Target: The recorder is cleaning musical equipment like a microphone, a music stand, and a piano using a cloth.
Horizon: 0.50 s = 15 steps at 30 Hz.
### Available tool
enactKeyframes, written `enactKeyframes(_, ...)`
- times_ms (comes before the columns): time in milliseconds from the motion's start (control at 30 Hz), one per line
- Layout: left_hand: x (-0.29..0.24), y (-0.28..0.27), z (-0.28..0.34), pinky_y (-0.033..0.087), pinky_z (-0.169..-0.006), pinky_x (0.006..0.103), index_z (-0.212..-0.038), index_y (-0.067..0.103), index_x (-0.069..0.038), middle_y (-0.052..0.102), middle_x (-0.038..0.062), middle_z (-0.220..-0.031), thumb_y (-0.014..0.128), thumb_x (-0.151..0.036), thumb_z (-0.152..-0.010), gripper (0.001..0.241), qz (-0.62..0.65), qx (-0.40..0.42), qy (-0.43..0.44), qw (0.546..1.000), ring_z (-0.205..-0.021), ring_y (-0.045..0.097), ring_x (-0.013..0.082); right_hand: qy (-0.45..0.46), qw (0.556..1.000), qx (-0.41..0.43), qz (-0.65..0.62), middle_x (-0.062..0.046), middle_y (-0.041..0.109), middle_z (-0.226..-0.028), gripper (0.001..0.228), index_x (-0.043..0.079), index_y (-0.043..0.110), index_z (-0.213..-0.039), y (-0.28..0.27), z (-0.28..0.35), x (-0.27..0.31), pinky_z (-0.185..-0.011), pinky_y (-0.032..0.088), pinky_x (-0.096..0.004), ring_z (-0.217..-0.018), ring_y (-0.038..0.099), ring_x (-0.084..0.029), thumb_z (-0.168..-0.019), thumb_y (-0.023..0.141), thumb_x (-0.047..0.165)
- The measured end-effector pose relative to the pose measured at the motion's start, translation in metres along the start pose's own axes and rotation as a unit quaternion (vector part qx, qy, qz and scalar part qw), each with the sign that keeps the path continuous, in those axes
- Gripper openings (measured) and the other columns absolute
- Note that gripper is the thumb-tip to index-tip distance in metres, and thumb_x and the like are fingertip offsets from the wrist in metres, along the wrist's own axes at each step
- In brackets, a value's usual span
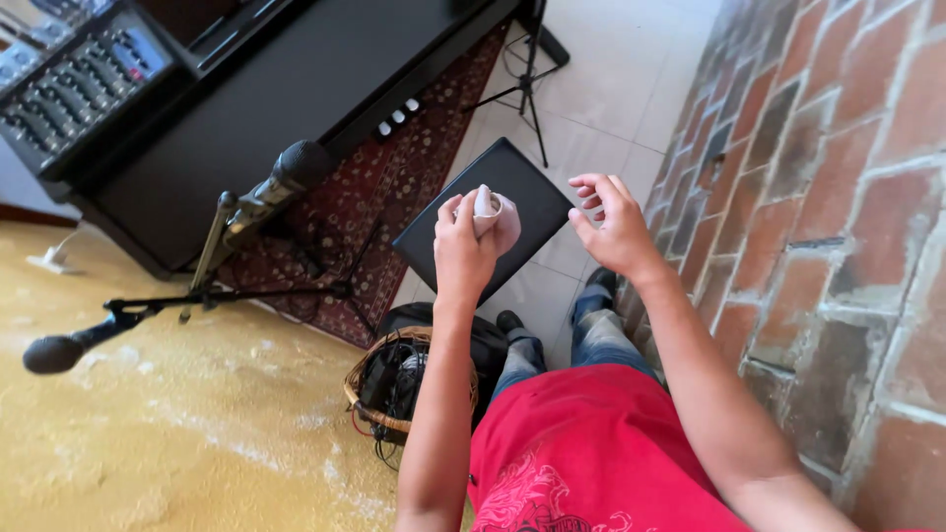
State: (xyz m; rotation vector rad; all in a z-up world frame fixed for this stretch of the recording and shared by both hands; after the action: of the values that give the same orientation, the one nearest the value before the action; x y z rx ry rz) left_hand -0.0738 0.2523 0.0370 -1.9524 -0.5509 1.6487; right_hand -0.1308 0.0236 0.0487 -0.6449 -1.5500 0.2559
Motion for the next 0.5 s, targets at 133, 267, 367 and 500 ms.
enactKeyframes(133,-0.014,0.005,0.002,0.053,-0.093,0.0489,-0.132,0.063,-0.018,0.057,0.02,-0.138,0.07,-0.015,-0.088,0.045,0.004,0.015,0.021,1.0,-0.117,0.061,0.0429,0.001,1.0,-0.013,0.006,-0.007,0.063,-0.111,0.038,0.011,0.063,-0.125,-0.007,0.006,-0.002,-0.079,0.055,-0.031,-0.095,0.064,-0.017,-0.088,0.072,0.004)
enactKeyframes(267,-0.025,0.0,-0.001,0.053,-0.094,0.0473,-0.133,0.062,-0.014,0.06,0.018,-0.135,0.07,-0.012,-0.089,0.045,0.025,0.012,0.043,0.999,-0.115,0.062,0.0408,-0.009,1.0,-0.025,0.009,-0.006,0.063,-0.111,0.037,0.011,0.063,-0.125,-0.011,0.006,0.003,-0.078,0.055,-0.031,-0.095,0.064,-0.017,-0.089,0.072,0.004)
enactKeyframes(367,-0.026,-0.004,-0.002,0.054,-0.094,0.0432,-0.129,0.064,-0.009,0.063,0.017,-0.128,0.067,-0.006,-0.09,0.039,0.1,-0.003,0.07,0.992,-0.113,0.065,0.0376,-0.01,0.999,-0.036,-0.004,-0.007,0.062,-0.111,0.037,0.01,0.063,-0.125,-0.013,0.008,0.007,-0.077,0.056,-0.03,-0.095,0.064,-0.017,-0.09,0.071,0.004)
enactKeyframes(500,-0.024,-0.007,-0.005,0.057,-0.092,0.0367,-0.116,0.066,-0.004,0.071,0.015,-0.11,0.061,0.004,-0.085,0.032,0.201,-0.019,0.098,0.974,-0.104,0.072,0.0302,-0.023,0.998,-0.053,-0.026,-0.007,0.061,-0.112,0.037,0.01,0.063,-0.127,-0.02,0.005,0.016,-0.078,0.057,-0.029,-0.096,0.063,-0.016,-0.091,0.07,0.002)
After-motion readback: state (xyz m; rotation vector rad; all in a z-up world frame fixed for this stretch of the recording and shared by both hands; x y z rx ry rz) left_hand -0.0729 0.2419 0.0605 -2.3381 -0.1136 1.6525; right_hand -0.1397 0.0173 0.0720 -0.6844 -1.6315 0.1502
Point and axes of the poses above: each hand's wrist, its own z-axis away from the middle knuckle, its own y-axis out of the palm, x = y × z, the point moved 9 cm from there along -z, towards the middle knuckle
